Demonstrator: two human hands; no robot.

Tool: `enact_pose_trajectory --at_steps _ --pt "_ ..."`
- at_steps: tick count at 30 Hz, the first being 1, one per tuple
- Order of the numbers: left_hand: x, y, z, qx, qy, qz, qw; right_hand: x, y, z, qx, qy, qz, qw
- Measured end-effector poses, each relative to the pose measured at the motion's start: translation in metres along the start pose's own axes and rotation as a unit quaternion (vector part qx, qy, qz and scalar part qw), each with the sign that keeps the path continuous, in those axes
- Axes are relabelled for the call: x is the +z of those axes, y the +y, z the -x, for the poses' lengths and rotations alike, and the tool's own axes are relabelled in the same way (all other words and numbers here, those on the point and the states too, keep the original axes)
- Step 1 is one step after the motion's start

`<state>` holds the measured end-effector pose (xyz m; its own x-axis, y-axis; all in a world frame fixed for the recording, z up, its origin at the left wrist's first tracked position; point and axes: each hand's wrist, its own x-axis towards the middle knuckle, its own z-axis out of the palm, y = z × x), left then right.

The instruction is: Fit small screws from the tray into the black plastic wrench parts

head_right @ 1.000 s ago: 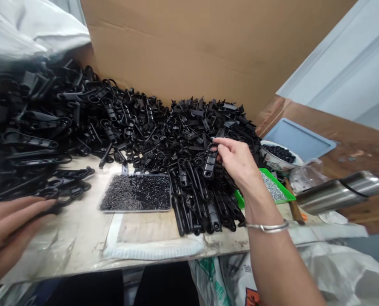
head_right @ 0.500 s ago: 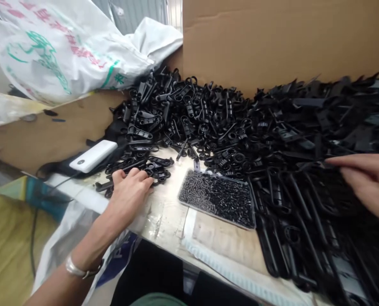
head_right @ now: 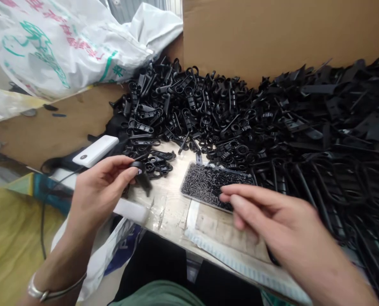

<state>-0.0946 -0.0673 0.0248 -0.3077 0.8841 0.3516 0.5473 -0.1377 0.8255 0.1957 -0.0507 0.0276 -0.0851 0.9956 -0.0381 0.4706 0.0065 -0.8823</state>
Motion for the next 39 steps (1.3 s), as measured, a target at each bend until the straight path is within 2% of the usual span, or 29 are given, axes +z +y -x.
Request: enact_pose_trajectory --at_steps 1,3,6,9,13,17,19,22,24,26,28,30,32,33,34,36,37,39 --pt "0.004 0.004 0.005 -0.042 0.002 0.082 0.996 0.013 -0.005 0.002 0.024 -0.053 -0.046 0.997" --pt "0.015 0.01 0.015 -0.109 -0.019 0.228 0.967 0.036 -0.01 0.005 0.068 -0.135 -0.108 0.983" --pt "0.033 0.012 0.03 -0.197 -0.046 0.348 0.915 0.058 -0.007 0.013 0.094 -0.178 -0.183 0.962" --pt "0.043 0.011 0.038 -0.247 -0.062 0.383 0.888 0.063 0.001 0.02 0.112 -0.182 -0.248 0.945" --pt "0.045 0.009 0.042 -0.266 -0.084 0.395 0.875 0.059 0.007 0.025 0.147 -0.142 -0.314 0.927" --pt "0.046 0.007 0.046 -0.259 -0.112 0.407 0.868 0.059 0.009 0.027 0.153 -0.132 -0.341 0.918" --pt "0.047 0.005 0.05 -0.236 -0.135 0.417 0.867 0.063 0.012 0.027 0.156 -0.149 -0.372 0.903" --pt "0.047 0.004 0.057 -0.194 -0.169 0.425 0.868 0.073 0.015 0.029 0.174 -0.188 -0.449 0.856" --pt "0.047 0.004 0.061 -0.184 -0.219 0.399 0.871 0.082 0.014 0.032 0.181 -0.213 -0.49 0.826" --pt "0.046 0.006 0.064 -0.175 -0.279 0.351 0.877 0.091 0.013 0.034 0.181 -0.234 -0.497 0.816" --pt "0.046 0.007 0.062 -0.142 -0.301 0.298 0.895 0.093 0.011 0.034 0.179 -0.236 -0.455 0.84" --pt "0.046 0.006 0.058 -0.059 -0.286 0.222 0.93 0.083 0.011 0.033 0.168 -0.203 -0.363 0.894" --pt "0.046 0.003 0.051 0.055 -0.286 0.117 0.949 0.065 0.013 0.028 0.136 -0.106 -0.22 0.96" --pt "0.047 0.001 0.048 0.104 -0.298 0.057 0.947 0.054 0.015 0.024 0.109 -0.043 -0.128 0.985" --pt "0.048 -0.001 0.045 0.142 -0.315 -0.003 0.939 0.043 0.017 0.02 0.071 0.027 -0.025 0.997" --pt "0.051 -0.005 0.041 0.181 -0.354 -0.107 0.911 0.026 0.021 0.009 -0.012 0.093 0.179 0.979" --pt "0.053 -0.006 0.039 0.191 -0.372 -0.147 0.896 0.022 0.022 0.003 -0.038 0.098 0.263 0.959" --pt "0.056 -0.008 0.037 0.207 -0.395 -0.2 0.872 0.019 0.023 -0.008 -0.048 0.077 0.383 0.919"
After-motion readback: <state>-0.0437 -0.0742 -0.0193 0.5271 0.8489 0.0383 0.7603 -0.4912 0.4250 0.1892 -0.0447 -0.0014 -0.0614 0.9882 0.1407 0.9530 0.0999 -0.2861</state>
